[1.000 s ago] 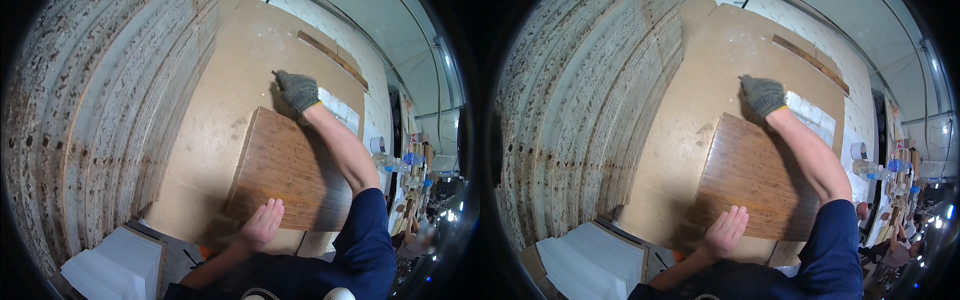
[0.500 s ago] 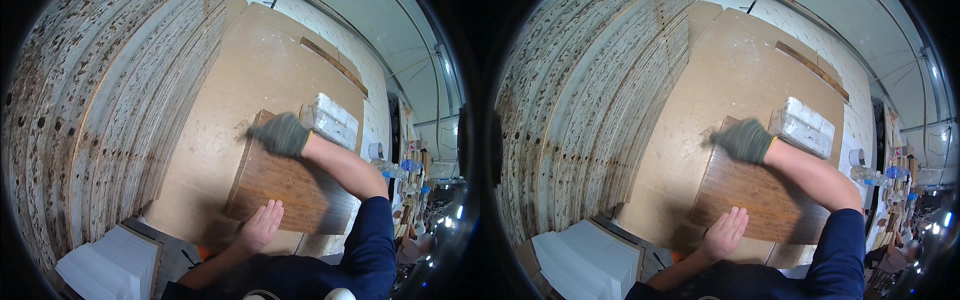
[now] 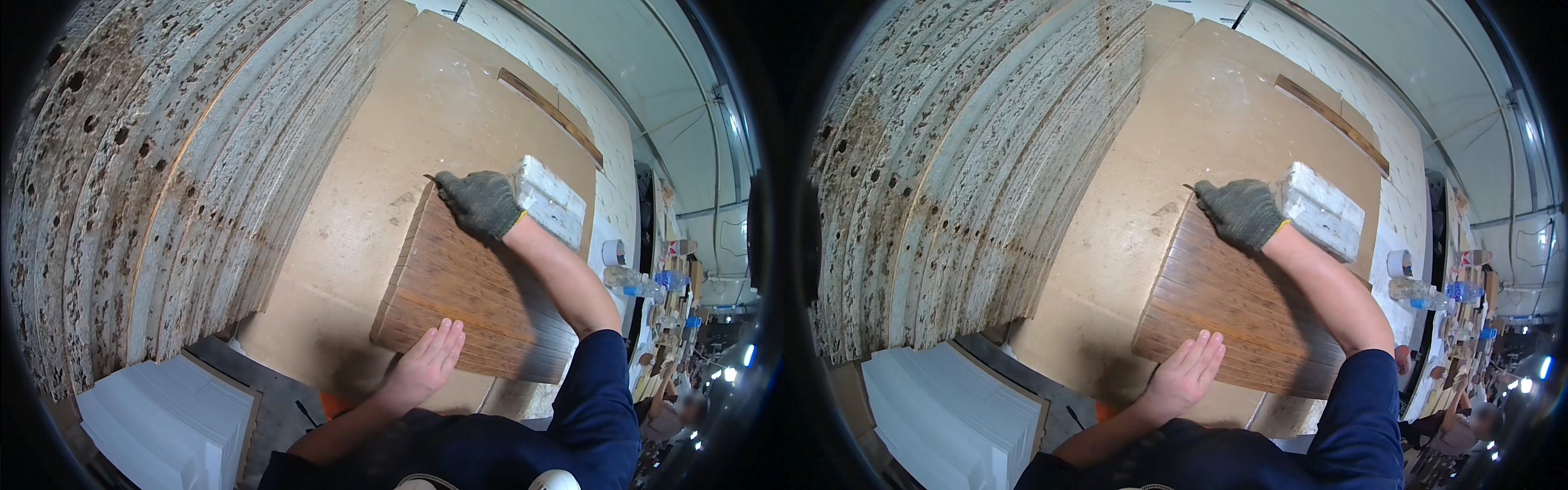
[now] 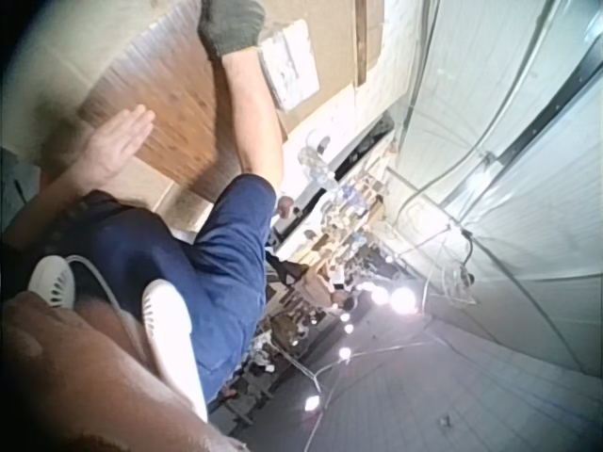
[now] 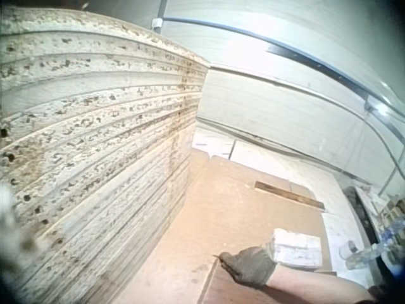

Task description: The person cleans the surface and edges of a wood panel using a tool and their gloved hand, then stacks a wood board onto a pile of similar items.

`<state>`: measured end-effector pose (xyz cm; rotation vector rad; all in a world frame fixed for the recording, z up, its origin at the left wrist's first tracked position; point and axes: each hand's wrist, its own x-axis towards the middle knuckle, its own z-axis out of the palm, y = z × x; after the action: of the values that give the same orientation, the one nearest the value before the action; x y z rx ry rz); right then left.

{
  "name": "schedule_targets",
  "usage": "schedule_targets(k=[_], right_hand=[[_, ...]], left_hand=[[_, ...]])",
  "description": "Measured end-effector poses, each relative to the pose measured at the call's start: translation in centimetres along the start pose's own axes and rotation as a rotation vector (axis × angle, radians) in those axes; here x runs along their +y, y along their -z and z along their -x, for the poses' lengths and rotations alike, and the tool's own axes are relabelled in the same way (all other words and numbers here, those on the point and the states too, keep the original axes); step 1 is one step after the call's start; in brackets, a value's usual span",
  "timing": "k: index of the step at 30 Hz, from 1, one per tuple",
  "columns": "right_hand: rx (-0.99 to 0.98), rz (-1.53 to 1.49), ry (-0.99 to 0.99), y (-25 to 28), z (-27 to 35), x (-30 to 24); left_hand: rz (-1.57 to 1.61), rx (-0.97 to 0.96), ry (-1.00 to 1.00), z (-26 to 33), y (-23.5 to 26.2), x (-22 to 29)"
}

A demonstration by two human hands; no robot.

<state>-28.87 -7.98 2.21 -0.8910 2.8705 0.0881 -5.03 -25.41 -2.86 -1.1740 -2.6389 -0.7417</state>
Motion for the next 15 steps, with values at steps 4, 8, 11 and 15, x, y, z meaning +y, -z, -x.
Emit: schedule_targets(k=[4,8,11,15], right_hand=[[-0.158,-0.064,0.492,-0.6,3.5,-7.1],[-0.010,-0.034,0.222,1.8,0.4,-6.0],[0.132,0.028,0.064,-0.6,-0.5,-1.6],[-0.126,-0.181,0.606,-4.0,6.2,-8.6]], left_hand=[[0.014,-0.018,0.005,0.4,-1.0,-0.2],[-0.044,0.020,0.019,0.1,-0.3,-0.1],[-0.026,0.008,-0.010,-0.1,0.0,-0.1],[0.006,0.030,0.008,0.2,-1.1,0.2]])
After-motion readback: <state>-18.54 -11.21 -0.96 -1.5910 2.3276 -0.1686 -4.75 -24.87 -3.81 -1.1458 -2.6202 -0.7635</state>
